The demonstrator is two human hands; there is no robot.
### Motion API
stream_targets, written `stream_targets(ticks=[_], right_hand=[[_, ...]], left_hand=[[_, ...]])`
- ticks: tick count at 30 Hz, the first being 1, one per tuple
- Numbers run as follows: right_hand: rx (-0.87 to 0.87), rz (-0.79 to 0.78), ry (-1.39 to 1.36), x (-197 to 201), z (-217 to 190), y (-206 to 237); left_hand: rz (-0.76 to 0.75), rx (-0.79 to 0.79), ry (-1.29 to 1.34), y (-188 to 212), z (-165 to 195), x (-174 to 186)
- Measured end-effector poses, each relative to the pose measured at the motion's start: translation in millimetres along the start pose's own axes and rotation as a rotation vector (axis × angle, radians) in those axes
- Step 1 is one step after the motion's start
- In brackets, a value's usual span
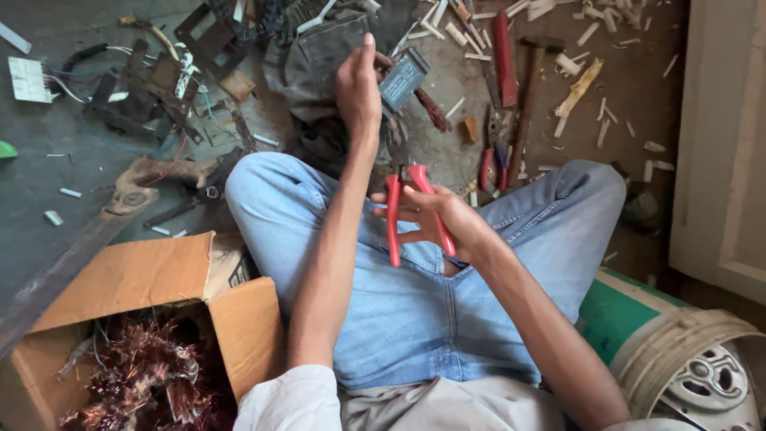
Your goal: The person sits on the floor of a cluttered workshop and uses red-handled pliers to pull and strip copper windings out of disassembled electric motor parts, dropping the extracted copper into a cardboard box beside them while other scrap metal parts lie scattered around.
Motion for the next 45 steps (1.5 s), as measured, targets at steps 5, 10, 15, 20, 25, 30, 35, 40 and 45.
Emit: stream_targets(ticks=[5, 10, 15, 20, 25, 30, 35, 40, 45], right_hand=[[0.032, -0.010, 0.004, -2, 1, -4], [0.029, 0.013, 0.024, 6, 5, -14], [0.119, 0.028, 0.041, 15, 11, -28], [0.131, 0.066, -0.016, 29, 28, -39], [0.159, -0.069, -0.238, 34, 42, -47], [0.632, 0.523, 0.898, 34, 24, -39], [0.117, -0.194, -0.324, 32, 33, -36], [0.376, 0.258, 0.425, 50, 33, -42], [0.778, 0.511, 0.873, 62, 86, 15]], left_hand=[[-0.002, -0.035, -0.001, 1, 2, 0], [0.013, -0.002, -0.007, 3, 6, 1], [0.005, -0.008, -0.009, 5, 10, 2], [0.030, -0.015, 0.017, 5, 11, 1], [0.217, -0.088, 0.197, 8, 13, 3], [0.249, -0.133, 0.197, 7, 13, 3], [0.238, -0.146, 0.241, 7, 10, 4], [0.249, -0.188, 0.206, 10, 10, 2], [0.393, -0.129, 0.236, -28, 9, 23]])
Point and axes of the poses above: each hand's wrist, its own y-axis away from the middle knuckle, its own x-axis out of the back of the hand, z = x × y, the point moved 4 cm from there along -y, towards the middle knuckle, and after that the axes turned 2 degrees about -x, right-handed, at the moved point
